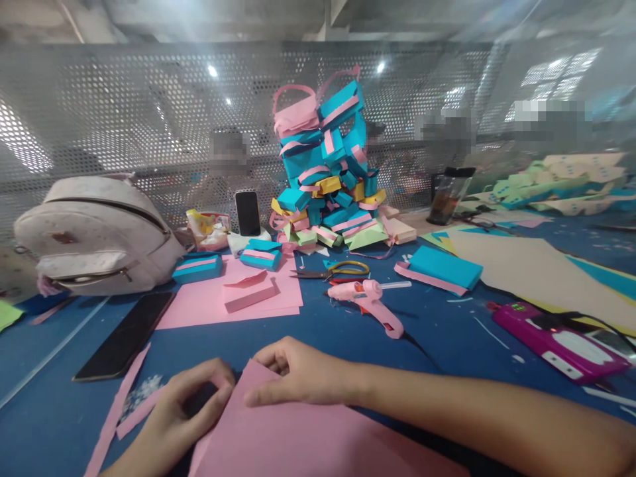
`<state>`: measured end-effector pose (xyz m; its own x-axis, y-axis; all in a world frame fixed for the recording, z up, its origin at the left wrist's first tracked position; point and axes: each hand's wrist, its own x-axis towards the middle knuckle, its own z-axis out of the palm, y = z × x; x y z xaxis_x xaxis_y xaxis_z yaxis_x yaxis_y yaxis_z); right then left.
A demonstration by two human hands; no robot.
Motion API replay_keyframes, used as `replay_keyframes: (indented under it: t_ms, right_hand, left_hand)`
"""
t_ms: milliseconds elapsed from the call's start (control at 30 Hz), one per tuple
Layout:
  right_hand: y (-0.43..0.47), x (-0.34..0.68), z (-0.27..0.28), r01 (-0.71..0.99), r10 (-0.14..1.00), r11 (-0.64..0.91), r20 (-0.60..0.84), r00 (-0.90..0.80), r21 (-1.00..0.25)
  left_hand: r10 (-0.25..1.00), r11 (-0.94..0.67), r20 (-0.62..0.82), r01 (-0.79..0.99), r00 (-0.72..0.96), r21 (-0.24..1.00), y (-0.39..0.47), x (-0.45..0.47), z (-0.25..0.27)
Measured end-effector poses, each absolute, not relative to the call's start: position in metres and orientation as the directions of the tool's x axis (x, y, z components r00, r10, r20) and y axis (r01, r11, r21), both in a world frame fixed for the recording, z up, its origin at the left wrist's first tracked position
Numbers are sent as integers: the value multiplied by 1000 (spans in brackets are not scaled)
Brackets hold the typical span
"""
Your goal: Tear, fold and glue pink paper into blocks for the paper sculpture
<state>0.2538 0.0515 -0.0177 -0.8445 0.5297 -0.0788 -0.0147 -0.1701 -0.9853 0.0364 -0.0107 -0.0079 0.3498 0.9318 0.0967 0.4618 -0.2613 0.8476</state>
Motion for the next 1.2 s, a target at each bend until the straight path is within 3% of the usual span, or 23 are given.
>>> replay_keyframes:
  t_ms: [100, 200, 600, 833, 1067, 1200]
  right_hand:
    - [55, 257, -15, 7, 512, -126, -71, -856, -992]
    - [56, 259, -10, 19, 505, -94, -64, -861, -995]
    - [55, 259, -10, 84, 496, -97, -122, -860, -992]
    - [57, 261, -8, 64, 513, -34, -73, -855, -997]
    - [58, 262, -10, 109, 492, -23, -106, -864, -994]
    - [58, 263, -11, 104, 494, -20, -100, -864, -994]
  left_hand:
    - [915, -118, -39, 357, 402, 927, -7, 36, -6]
    - [877, -46, -88, 266, 472, 963, -3, 36, -4]
    - [885, -79, -107, 373, 452, 924, -4, 34, -4]
    - [804, 21, -149, 223, 576, 975, -1, 36, -3]
    - [856, -99, -110, 368, 506, 924, -2, 29, -8]
    - [833, -26, -136, 283, 536, 959, 0, 32, -4]
